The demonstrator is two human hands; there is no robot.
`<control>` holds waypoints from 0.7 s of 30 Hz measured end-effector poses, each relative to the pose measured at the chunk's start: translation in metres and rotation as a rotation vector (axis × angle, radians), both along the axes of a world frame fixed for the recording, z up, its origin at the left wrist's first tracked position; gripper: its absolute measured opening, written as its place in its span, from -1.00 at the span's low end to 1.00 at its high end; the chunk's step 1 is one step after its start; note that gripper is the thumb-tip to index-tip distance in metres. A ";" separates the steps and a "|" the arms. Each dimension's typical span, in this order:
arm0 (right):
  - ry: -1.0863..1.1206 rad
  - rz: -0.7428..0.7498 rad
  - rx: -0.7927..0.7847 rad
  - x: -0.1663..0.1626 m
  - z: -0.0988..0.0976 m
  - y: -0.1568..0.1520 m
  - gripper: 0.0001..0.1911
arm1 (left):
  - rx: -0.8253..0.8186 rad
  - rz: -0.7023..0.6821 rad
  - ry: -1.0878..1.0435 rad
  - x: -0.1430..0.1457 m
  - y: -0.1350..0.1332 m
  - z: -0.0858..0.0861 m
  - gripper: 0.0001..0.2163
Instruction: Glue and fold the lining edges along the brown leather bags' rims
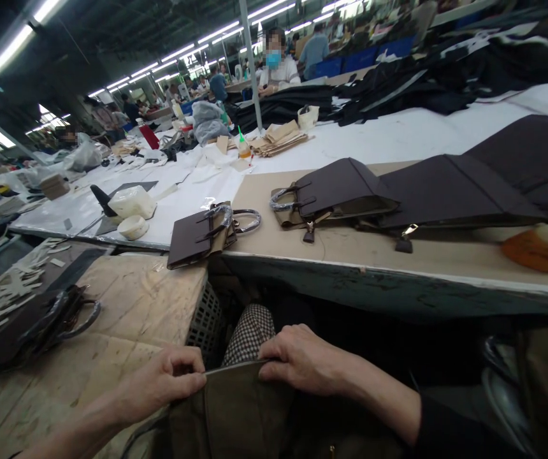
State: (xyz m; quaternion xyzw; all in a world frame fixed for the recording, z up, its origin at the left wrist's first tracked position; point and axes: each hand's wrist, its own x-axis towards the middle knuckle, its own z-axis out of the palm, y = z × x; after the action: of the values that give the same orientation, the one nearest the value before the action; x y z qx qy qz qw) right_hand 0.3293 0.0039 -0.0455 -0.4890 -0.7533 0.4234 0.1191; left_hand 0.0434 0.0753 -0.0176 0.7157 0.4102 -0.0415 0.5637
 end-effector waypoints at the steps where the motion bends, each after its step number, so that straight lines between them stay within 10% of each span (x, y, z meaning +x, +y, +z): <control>1: 0.012 -0.001 -0.001 0.001 -0.001 -0.001 -0.69 | 0.066 -0.024 0.006 0.001 -0.003 -0.001 -0.78; 8: 0.057 -0.029 -0.006 0.001 -0.005 0.002 -0.78 | 0.529 -0.205 0.158 0.033 -0.004 0.013 -0.85; 21: 0.310 -0.162 -0.249 0.042 -0.027 -0.001 -0.75 | 0.499 -0.180 0.019 0.075 -0.013 -0.028 -0.77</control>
State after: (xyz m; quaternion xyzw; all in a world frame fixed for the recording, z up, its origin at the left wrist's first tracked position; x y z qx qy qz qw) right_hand 0.3715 0.0032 -0.0729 -0.4879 -0.6262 0.5723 0.2058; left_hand 0.1186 0.0622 -0.0451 0.8656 0.3479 0.0043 0.3602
